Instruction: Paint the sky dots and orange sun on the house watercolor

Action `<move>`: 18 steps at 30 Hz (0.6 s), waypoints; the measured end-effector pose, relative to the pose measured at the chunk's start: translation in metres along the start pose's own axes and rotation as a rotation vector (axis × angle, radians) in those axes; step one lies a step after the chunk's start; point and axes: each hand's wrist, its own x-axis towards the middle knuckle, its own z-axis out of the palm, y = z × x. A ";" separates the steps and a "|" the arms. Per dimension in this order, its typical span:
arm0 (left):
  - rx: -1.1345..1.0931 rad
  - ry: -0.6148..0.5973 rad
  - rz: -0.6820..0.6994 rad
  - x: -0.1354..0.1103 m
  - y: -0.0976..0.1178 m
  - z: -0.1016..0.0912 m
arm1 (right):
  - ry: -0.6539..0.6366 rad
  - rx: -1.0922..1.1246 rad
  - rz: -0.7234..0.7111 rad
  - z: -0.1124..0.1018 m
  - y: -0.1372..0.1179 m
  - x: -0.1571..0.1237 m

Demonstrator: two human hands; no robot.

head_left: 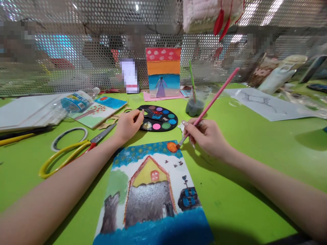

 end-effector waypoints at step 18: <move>-0.004 0.001 0.005 0.001 0.000 0.000 | 0.007 -0.049 0.015 0.000 0.004 0.001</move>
